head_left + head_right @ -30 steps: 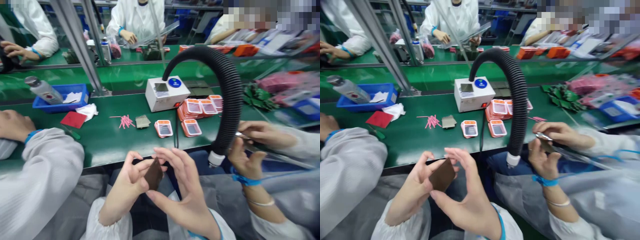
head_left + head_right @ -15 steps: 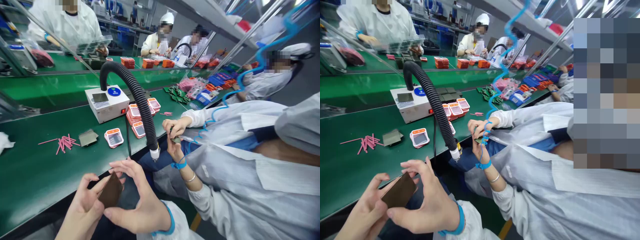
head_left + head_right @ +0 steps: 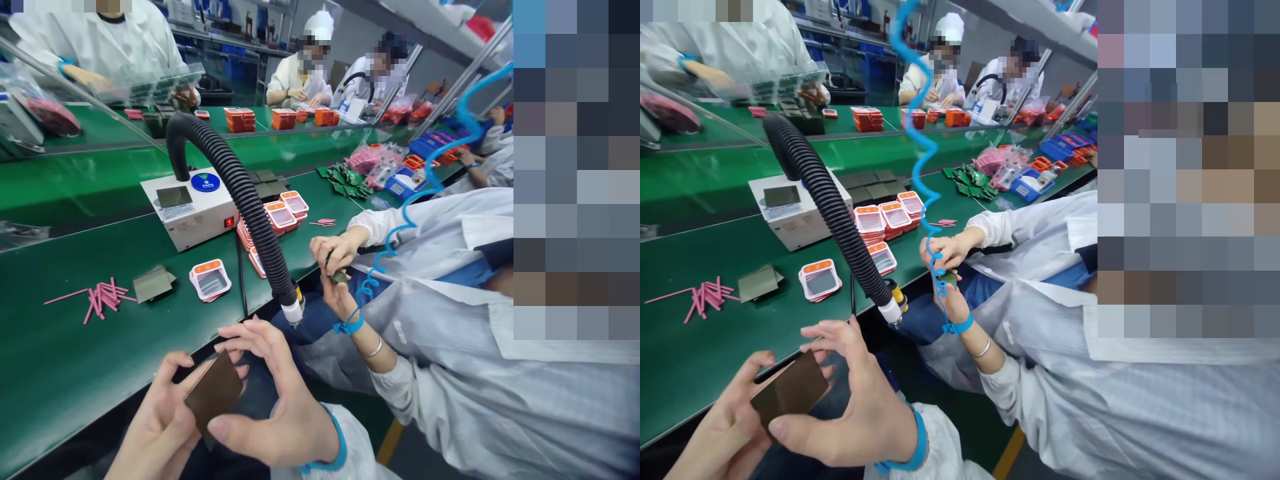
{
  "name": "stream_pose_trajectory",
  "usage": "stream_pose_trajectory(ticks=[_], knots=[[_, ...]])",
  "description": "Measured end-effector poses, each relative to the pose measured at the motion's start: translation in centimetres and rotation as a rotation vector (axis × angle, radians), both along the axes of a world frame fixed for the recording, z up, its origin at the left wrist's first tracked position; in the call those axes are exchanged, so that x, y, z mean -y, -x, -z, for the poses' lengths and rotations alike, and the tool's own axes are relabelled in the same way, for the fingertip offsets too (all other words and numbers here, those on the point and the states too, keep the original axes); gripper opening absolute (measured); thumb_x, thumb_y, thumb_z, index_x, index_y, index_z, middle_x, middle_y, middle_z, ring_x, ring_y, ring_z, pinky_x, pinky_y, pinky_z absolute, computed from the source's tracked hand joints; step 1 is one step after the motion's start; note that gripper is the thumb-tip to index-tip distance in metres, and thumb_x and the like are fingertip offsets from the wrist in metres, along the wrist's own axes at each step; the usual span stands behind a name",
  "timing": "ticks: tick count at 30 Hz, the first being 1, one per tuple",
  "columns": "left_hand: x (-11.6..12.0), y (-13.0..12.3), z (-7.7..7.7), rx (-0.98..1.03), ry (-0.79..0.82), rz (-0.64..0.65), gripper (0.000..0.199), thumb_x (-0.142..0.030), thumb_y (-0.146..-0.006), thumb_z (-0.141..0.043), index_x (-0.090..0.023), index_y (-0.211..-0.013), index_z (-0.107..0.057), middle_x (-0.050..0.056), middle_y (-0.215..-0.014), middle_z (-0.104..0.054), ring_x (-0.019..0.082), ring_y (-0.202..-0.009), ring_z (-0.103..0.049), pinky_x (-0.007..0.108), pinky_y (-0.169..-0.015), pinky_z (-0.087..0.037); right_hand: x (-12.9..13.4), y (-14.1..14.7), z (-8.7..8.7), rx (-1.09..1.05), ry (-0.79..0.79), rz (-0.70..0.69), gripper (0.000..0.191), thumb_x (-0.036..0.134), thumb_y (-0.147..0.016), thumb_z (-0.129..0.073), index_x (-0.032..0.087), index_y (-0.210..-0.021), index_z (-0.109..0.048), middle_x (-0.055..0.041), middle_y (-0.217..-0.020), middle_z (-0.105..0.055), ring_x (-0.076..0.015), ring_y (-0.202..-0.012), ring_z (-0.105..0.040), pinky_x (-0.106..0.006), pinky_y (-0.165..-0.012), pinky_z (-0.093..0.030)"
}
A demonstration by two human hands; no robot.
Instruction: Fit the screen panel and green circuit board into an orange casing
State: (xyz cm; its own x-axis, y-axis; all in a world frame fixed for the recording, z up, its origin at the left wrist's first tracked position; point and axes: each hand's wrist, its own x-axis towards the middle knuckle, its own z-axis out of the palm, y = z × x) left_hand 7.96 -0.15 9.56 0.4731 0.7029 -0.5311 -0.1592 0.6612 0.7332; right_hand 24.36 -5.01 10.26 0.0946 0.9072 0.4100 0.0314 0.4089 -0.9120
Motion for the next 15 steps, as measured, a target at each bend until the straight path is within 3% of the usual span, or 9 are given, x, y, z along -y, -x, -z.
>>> stream_pose_trajectory(ticks=[4,7,9,12,15], knots=[[0.4,0.7,0.5,-0.011,0.103,-0.014,0.082,-0.057,-0.066,-0.077,-0.039,-0.134,-0.035,0.009,-0.131,-0.058,0.029,-0.119,-0.058,0.029,-0.085,-0.056,0.2,-0.4,-0.1,0.002,-0.017,0.079,0.084,0.021,-0.073,-0.077,0.039,-0.141,-0.033,-0.0018,-0.133,-0.053,-0.0148,-0.121,-0.055,-0.030,-0.105,-0.046],[0.6,0.6,0.2,0.022,0.154,-0.009,0.084,-0.061,-0.063,-0.077,-0.037,-0.133,-0.037,0.009,-0.135,-0.056,0.028,-0.119,-0.058,0.024,-0.080,-0.056,0.4,-0.6,-0.3,0.048,-0.040,0.181,0.067,0.023,-0.079,-0.072,0.032,-0.136,-0.039,-0.0027,-0.125,-0.061,-0.0165,-0.117,-0.059,-0.043,-0.120,-0.026],[0.7,0.4,-0.1,0.043,0.173,-0.016,0.084,-0.059,-0.061,-0.079,-0.034,-0.131,-0.038,0.011,-0.132,-0.057,0.028,-0.114,-0.061,0.026,-0.080,-0.057,0.4,-0.7,-0.5,0.072,-0.099,0.253,0.054,0.020,-0.083,-0.066,0.028,-0.131,-0.043,-0.0032,-0.116,-0.066,-0.0177,-0.110,-0.063,-0.050,-0.121,-0.018],[0.7,0.1,-0.5,0.042,0.225,-0.071,0.086,-0.056,-0.061,-0.081,-0.034,-0.131,-0.037,0.010,-0.123,-0.063,0.027,-0.102,-0.067,0.030,-0.082,-0.057,0.2,-0.8,-0.6,0.112,-0.183,0.345,0.042,0.011,-0.084,-0.059,0.026,-0.122,-0.051,-0.0021,-0.106,-0.070,-0.0177,-0.104,-0.064,-0.053,-0.118,-0.024],[0.9,-0.2,-0.9,0.070,0.248,-0.060,0.087,-0.056,-0.061,-0.081,-0.033,-0.132,-0.035,0.010,-0.119,-0.064,0.027,-0.101,-0.067,0.033,-0.084,-0.057,0.1,-0.8,-0.7,0.163,-0.231,0.416,0.040,0.006,-0.081,-0.057,0.025,-0.116,-0.056,-0.0010,-0.098,-0.071,-0.0172,-0.097,-0.063,-0.055,-0.114,-0.029]])
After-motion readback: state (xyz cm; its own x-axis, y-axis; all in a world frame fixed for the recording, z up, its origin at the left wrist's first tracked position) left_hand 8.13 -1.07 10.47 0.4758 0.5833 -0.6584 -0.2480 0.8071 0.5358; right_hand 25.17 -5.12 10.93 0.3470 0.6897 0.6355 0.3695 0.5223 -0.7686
